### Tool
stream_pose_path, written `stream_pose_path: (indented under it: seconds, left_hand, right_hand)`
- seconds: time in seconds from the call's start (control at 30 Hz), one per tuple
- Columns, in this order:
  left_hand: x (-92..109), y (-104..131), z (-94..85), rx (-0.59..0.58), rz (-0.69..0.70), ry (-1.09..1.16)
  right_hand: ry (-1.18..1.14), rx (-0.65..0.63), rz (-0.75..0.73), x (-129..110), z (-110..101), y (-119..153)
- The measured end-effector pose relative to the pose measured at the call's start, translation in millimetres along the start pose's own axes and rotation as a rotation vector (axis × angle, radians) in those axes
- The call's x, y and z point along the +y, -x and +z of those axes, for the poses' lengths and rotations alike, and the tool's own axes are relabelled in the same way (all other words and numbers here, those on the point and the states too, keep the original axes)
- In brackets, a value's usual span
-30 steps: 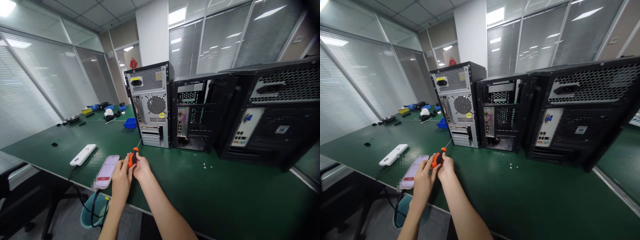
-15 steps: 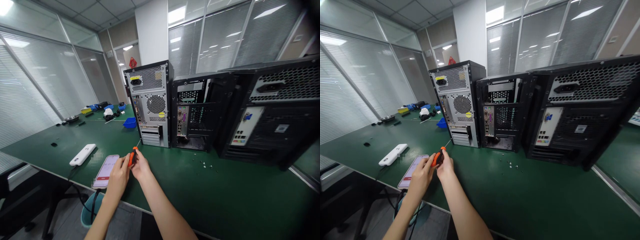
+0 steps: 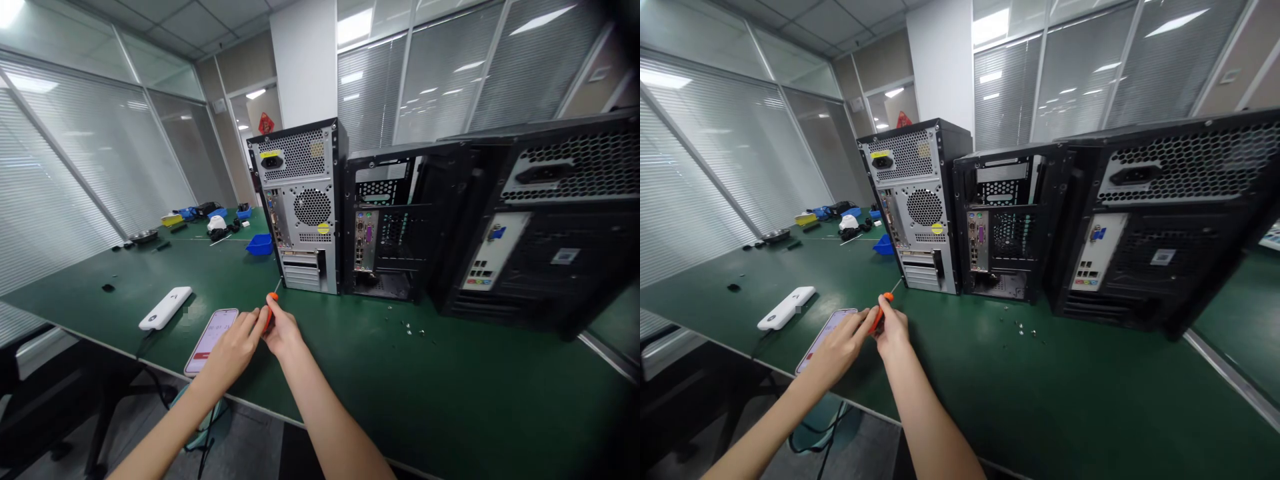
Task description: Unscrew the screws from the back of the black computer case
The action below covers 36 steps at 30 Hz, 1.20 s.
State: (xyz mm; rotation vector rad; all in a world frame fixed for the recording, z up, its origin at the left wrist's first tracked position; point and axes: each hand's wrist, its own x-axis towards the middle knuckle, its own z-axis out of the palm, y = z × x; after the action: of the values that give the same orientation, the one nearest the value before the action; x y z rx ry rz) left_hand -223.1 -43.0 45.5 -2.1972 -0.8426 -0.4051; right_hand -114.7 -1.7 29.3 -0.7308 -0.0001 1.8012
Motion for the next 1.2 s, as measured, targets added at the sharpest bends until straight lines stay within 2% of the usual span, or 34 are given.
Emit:
stream_pose_path:
  seconds: [0.2,0.4,0.6,1.07,1.2]
  left_hand:
    - [-7.9,-4.5,-3.3,-0.046,0.126,-0.067]
    - [-15.4,-2.9,-2.8,-0.149,0.218,-0.028]
    - [-19.9,-0.9,-0.8,-0.156,0.305,-0.076]
    - [-35.5,-22.7,-11.4,-0.226,0.397,0.191]
    - [-35.3,-23.2,-9.6,-0.274,0.346,0.313]
  right_hand:
    - [0.014,0.016,0.025,-2.7,-0.3,-0.3]
    - [0.007,0.033,0.034,-2.3,-2.4,-2.5]
    - [-0.015,0.038,0.05,-1.8,-3.0,-2.3]
    - [-0.077,-0.04,0.124,-6.2,-2.2,-5.1]
    - [-0.073,-0.048,0.127,-5.7,-4.4,-8.0]
